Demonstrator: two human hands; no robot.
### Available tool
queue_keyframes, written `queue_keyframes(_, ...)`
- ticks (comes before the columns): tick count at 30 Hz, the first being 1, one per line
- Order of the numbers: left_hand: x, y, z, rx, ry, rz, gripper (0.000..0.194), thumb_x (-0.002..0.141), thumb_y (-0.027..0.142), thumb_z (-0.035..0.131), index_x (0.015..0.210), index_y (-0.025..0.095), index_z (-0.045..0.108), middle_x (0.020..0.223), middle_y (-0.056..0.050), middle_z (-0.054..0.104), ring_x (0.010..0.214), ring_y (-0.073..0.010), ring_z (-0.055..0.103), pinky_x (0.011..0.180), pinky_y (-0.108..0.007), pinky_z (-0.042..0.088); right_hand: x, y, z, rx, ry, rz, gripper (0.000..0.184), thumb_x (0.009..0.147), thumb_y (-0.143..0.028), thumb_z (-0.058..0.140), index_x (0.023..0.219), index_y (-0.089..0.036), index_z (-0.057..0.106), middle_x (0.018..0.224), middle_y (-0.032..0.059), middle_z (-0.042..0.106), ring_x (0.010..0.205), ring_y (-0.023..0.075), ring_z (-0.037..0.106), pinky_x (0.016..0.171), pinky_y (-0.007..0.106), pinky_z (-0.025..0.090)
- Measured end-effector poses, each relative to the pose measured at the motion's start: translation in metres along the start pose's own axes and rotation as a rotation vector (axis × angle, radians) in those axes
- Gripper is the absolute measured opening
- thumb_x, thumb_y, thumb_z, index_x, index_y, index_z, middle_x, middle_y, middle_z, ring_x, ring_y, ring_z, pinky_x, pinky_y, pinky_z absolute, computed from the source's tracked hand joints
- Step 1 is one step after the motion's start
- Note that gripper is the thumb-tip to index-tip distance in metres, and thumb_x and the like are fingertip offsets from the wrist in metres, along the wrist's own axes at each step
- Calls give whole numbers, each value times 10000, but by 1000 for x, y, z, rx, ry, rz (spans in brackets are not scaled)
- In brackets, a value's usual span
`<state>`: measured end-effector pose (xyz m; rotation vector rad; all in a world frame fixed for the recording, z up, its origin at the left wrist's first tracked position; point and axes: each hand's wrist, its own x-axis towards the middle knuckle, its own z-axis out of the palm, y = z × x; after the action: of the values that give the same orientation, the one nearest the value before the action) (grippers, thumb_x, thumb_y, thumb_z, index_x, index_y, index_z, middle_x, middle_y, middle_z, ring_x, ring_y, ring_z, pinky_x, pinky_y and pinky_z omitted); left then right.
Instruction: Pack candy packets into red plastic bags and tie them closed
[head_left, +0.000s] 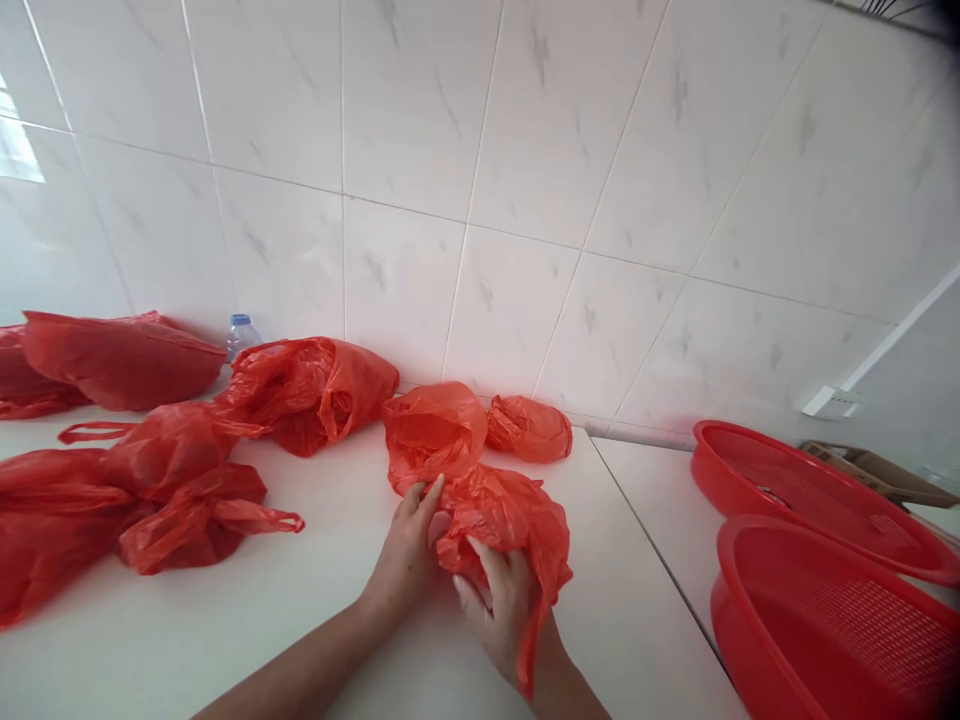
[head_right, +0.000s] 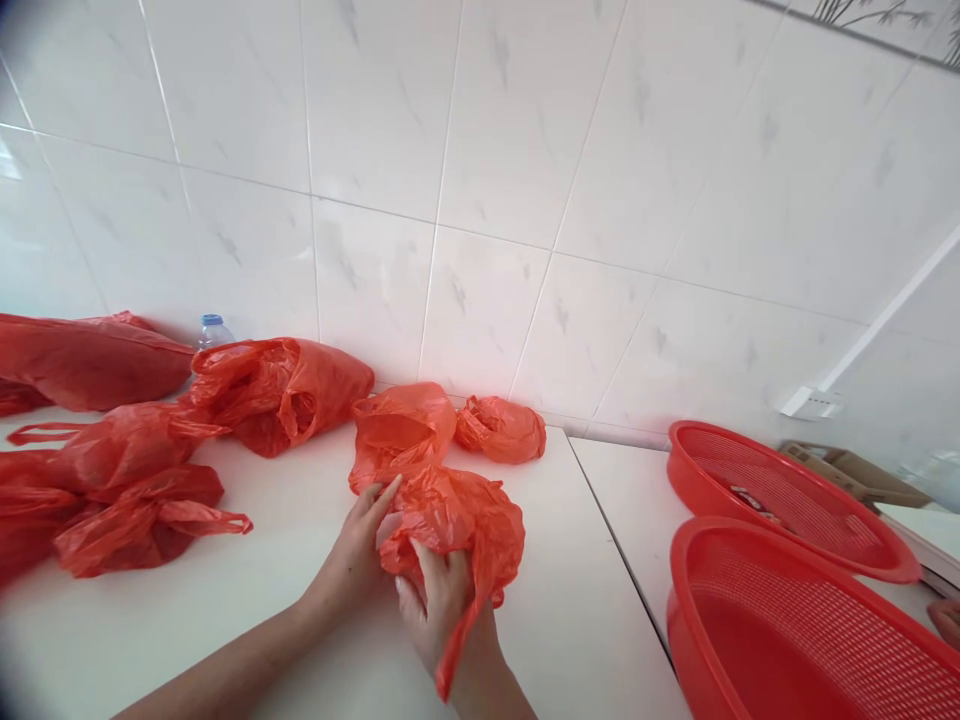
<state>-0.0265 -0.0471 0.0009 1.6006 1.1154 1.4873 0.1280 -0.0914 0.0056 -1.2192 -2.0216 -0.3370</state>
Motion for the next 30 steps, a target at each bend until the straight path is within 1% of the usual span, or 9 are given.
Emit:
queue_keyframes(4, -4, 0, -2, 155, -8, 24, 437, 876, 257, 445, 1310, 305, 428, 1085, -54, 516, 875, -186, 550, 760, -360, 481, 3, 15, -1, -57, 54, 78, 364, 801, -204, 544, 1164, -205, 550, 1147, 127, 590, 1085, 307, 540, 874, 477, 484)
queue_keyframes(8, -14, 13, 3, -11, -279, 76, 662, 767, 418, 657, 1346, 301, 360, 1201, -76, 509, 994, -224, 539, 808, -348, 471, 5, 13, -9, 21, 5, 121, 347, 789, -143, 504, 1128, -202, 550, 1094, 109, 610, 1006, 280, 569, 827, 455, 494)
queue_keyframes(10, -16, 20, 6, -170, -395, 16, 779, 657, 450, 755, 1325, 275, 395, 1230, -84, 518, 1062, -261, 524, 867, -360, 450, 5, 6, -14, 190, -53, 92, 322, 793, -174, 500, 1112, -205, 539, 1033, 88, 631, 927, 251, 593, 785, 418, 507)
queue_keyframes(13, -15, 25, 10, -423, -503, -163, 607, 618, 434, 784, 1138, 228, 550, 1035, -43, 614, 925, -230, 579, 804, -320, 462, 4, -6, -20, 536, -127, 117, 302, 823, -182, 447, 1118, -214, 500, 1001, 55, 644, 887, 188, 615, 777, 329, 519)
queue_keyframes(17, -7, 17, 8, -523, -428, -327, 245, 605, 258, 799, 770, 165, 644, 721, 3, 625, 690, -155, 562, 653, -241, 442, 3, -6, -23, 659, -68, 231, 296, 843, -148, 389, 1115, -221, 479, 1047, 60, 621, 938, 171, 606, 820, 311, 507)
queue_keyframes(21, 0, 9, 2, -593, -323, -388, 107, 783, 268, 610, 804, 178, 664, 797, -25, 656, 758, -164, 584, 760, -282, 463, 1, 19, -21, 544, 80, 370, 171, 874, -254, 423, 1012, -202, 511, 1012, 82, 601, 840, 175, 596, 638, 267, 507)
queue_keyframes(24, 2, 9, -1, -674, -286, -420, 173, 824, 295, 537, 896, 198, 661, 915, -52, 664, 849, -188, 597, 814, -324, 471, 4, 37, -22, 431, -10, 456, 182, 892, -309, 409, 845, -209, 554, 859, 52, 619, 767, 170, 591, 538, 231, 456)
queue_keyframes(27, 2, 12, -1, -715, -307, -444, 141, 803, 270, 580, 857, 177, 670, 866, -61, 658, 800, -181, 595, 793, -323, 479, 5, 49, -21, 281, -119, 485, 252, 908, -318, 374, 989, -226, 594, 940, 50, 659, 837, 182, 625, 683, 280, 486)
queue_keyframes(30, 2, 14, -2, -739, -299, -454, 58, 766, 211, 616, 778, 173, 657, 766, -32, 629, 718, -150, 567, 748, -291, 472, 2, 59, -19, 35, -161, 577, 281, 879, -329, 397, 1024, -211, 607, 902, 83, 683, 760, 212, 653, 579, 296, 469)
